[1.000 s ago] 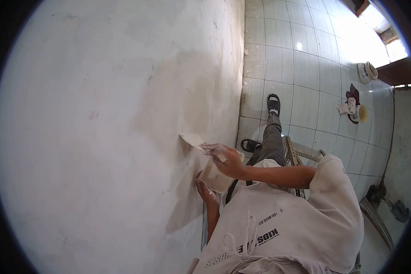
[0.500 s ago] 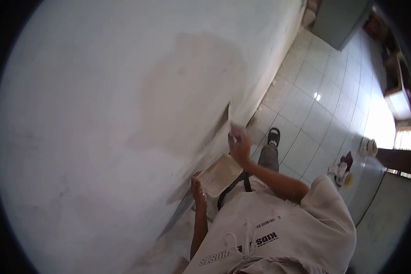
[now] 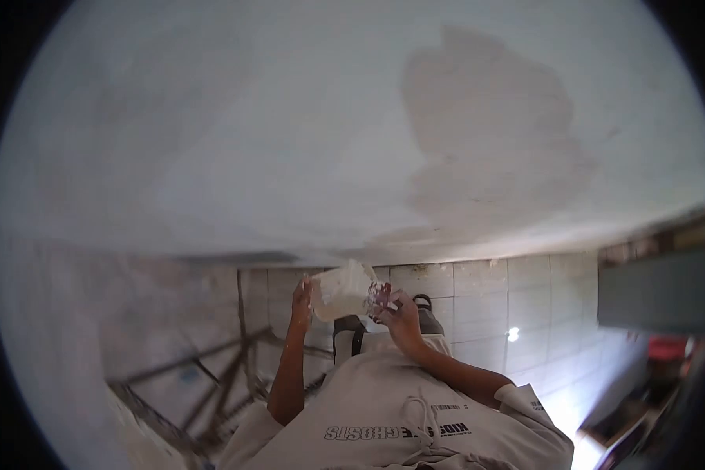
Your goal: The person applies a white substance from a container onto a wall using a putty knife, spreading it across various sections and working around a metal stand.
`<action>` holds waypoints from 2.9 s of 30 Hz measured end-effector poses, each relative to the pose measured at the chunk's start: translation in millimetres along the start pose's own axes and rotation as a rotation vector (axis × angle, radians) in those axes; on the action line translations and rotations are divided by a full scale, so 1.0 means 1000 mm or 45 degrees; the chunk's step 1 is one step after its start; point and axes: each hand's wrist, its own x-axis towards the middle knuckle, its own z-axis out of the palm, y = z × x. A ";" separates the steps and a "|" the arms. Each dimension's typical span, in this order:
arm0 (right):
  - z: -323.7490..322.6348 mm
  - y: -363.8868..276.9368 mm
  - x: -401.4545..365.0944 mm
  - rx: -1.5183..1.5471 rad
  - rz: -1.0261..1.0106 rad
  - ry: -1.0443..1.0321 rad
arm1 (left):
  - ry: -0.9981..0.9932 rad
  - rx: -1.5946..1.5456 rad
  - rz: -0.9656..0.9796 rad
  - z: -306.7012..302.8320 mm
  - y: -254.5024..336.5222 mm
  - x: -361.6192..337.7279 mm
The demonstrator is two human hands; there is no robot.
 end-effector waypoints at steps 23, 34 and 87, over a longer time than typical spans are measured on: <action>-0.056 -0.086 0.029 -0.290 0.588 -0.559 | 1.790 -0.701 0.404 0.214 0.049 -0.143; -0.104 -0.058 -0.091 -0.274 0.598 -0.704 | 1.911 -0.784 0.432 0.237 -0.019 -0.268; -0.150 -0.117 -0.084 -0.408 0.578 -0.937 | 2.126 -1.173 0.613 0.243 -0.016 -0.310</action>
